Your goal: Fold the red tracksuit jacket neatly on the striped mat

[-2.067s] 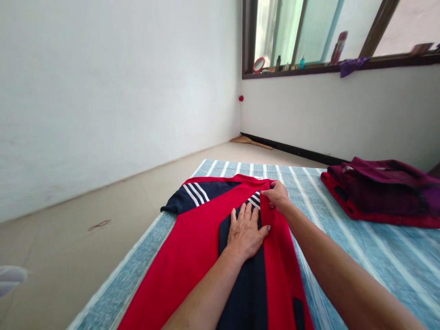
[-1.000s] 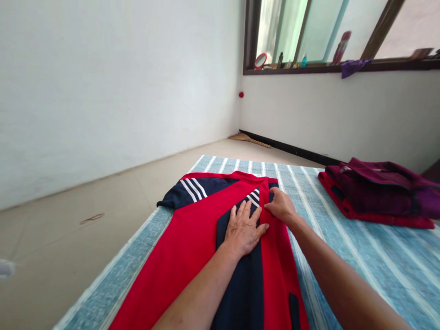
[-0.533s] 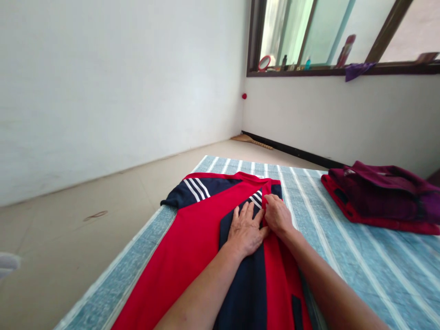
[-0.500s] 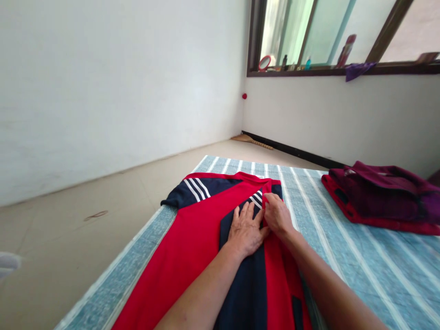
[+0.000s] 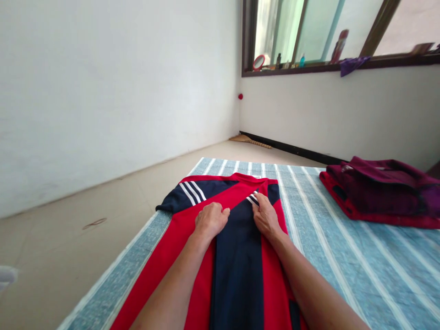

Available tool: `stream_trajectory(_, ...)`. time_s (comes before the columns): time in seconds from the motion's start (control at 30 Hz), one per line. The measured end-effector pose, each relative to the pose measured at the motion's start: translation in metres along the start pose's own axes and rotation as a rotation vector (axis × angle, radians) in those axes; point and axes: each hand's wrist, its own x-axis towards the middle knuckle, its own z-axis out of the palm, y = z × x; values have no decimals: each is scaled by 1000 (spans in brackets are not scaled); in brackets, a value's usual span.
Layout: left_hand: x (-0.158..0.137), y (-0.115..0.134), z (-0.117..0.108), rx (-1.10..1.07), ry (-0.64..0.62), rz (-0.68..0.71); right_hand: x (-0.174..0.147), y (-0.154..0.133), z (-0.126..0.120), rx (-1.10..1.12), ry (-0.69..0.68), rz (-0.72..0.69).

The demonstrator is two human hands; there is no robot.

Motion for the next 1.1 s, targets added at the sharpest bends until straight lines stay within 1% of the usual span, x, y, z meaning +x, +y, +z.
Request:
stream_trajectory(0.2,3,-7,3,-158,-49,56,-1,-1,2,1,22,2)
stream_trajectory(0.3,2,-7,7,-358,-47,97,-1,-1,2,-12,32,-14)
stream_trajectory(0.4,2,-6,11,-559,-4,122,-1,-1,2,-25,30,-14)
stream_trajectory(0.47,3,-4,13,-624,7,110,-1,-2,1,-38,28,-10)
stream_trajectory(0.63,2,1,16,-948,-143,9,-1,-3,1,-62,36,-21)
stream_trajectory(0.7,3,2,18,-999,-151,-34,-1,-3,1,-70,39,-24)
stream_trajectory(0.77,4,2,20,-981,-134,-31,-1,-3,1,-76,37,-23)
stream_trajectory(0.83,7,1,23,-905,-110,18,0,-2,1,-77,34,-23)
stream_trajectory(0.93,12,-2,24,-634,-41,179,0,-3,0,-70,30,-24)
stream_trajectory(1.0,14,-2,24,-482,0,257,0,-3,0,-63,24,-26)
stream_trajectory(1.1,14,-1,23,-429,14,274,1,-2,0,-58,14,-29)
